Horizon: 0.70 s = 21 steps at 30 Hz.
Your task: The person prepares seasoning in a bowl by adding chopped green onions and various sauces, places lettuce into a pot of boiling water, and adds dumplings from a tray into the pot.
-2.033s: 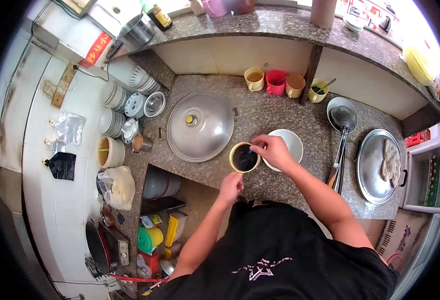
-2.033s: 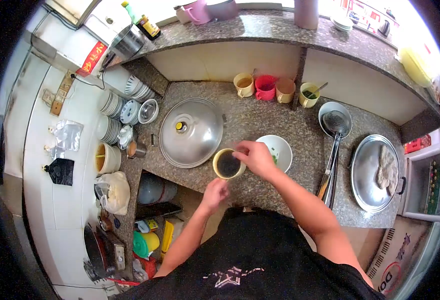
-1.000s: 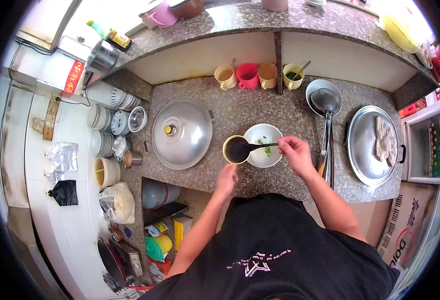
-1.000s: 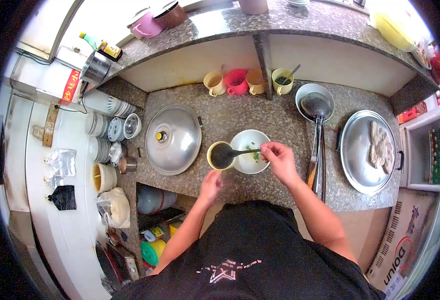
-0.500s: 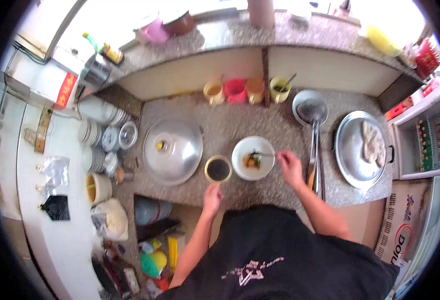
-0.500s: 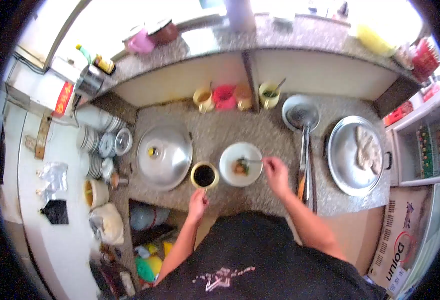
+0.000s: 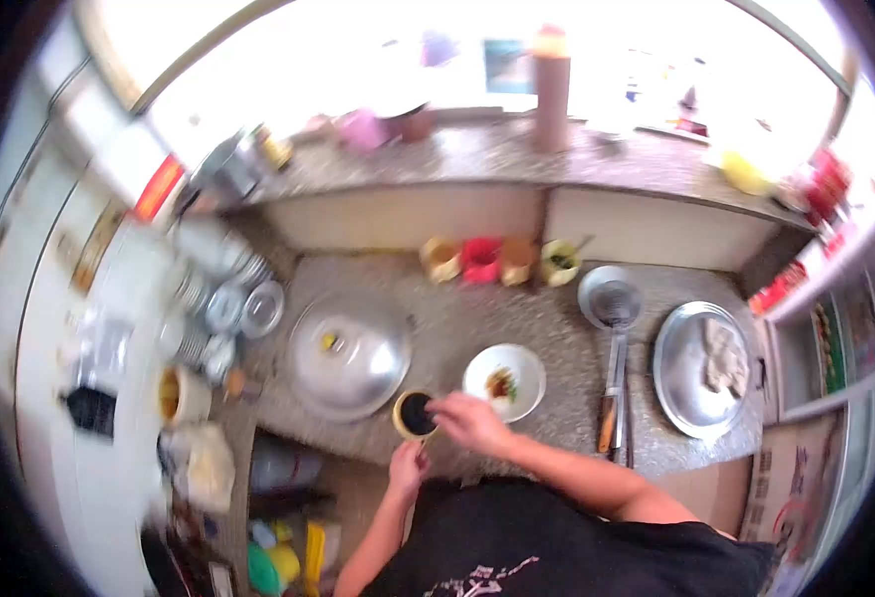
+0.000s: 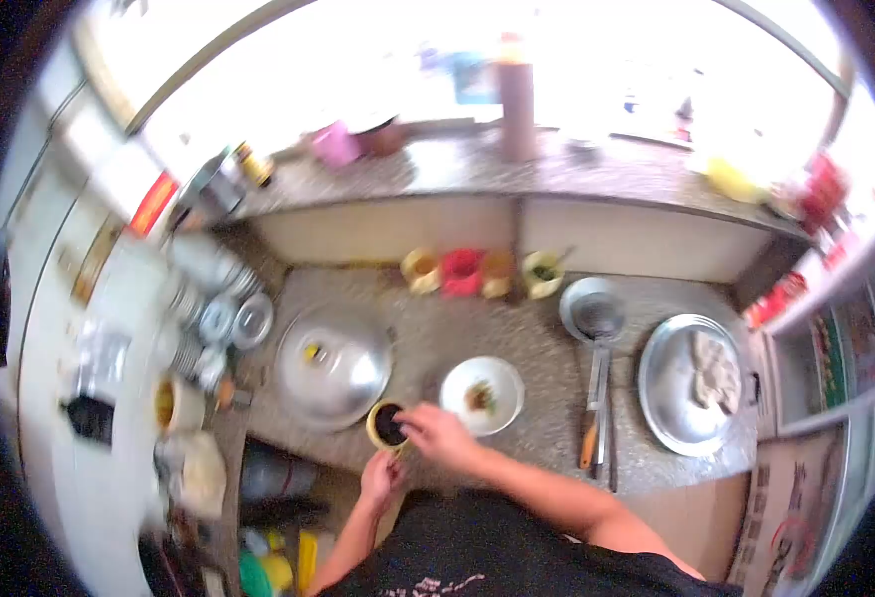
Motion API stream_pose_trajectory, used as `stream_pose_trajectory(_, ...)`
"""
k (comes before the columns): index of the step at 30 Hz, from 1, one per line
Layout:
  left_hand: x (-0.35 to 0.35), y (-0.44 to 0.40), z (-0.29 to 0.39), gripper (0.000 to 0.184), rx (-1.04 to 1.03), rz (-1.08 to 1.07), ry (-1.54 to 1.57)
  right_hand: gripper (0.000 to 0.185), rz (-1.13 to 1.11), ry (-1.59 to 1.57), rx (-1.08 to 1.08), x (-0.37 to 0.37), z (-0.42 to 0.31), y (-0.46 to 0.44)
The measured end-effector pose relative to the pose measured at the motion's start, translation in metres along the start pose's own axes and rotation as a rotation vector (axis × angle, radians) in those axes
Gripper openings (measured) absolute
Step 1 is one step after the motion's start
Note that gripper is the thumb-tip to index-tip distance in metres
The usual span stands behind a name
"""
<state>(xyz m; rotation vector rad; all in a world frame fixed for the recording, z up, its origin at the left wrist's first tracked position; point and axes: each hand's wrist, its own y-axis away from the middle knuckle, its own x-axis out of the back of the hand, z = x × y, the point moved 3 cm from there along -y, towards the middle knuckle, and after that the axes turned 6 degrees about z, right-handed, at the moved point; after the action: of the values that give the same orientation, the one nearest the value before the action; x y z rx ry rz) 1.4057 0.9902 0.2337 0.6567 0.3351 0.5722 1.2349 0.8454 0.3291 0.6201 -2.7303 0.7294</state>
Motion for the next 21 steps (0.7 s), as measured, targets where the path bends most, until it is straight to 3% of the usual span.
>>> stream_pose_trajectory(1,0.010,0.003,0.001,0.019,-0.012,0.016,0.028,0.028,-0.017,0.001,0.014,-0.009,-0.004,0.000)
stream_pose_trajectory(5,0.076,0.008,-0.008,0.018,-0.032,0.042,0.101,0.030,-0.182,0.043,-0.260,-0.030,-0.003,0.014)
stream_pose_trajectory(15,0.265,-0.017,0.028,0.033,-0.159,0.321,0.028,0.026,-0.090,0.280,-0.594,-0.036,0.077,0.154)
stream_pose_trajectory(21,0.359,-0.081,0.070,0.035,-0.210,0.350,-0.035,0.025,-0.045,0.294,-0.732,-0.086,0.069,0.174)
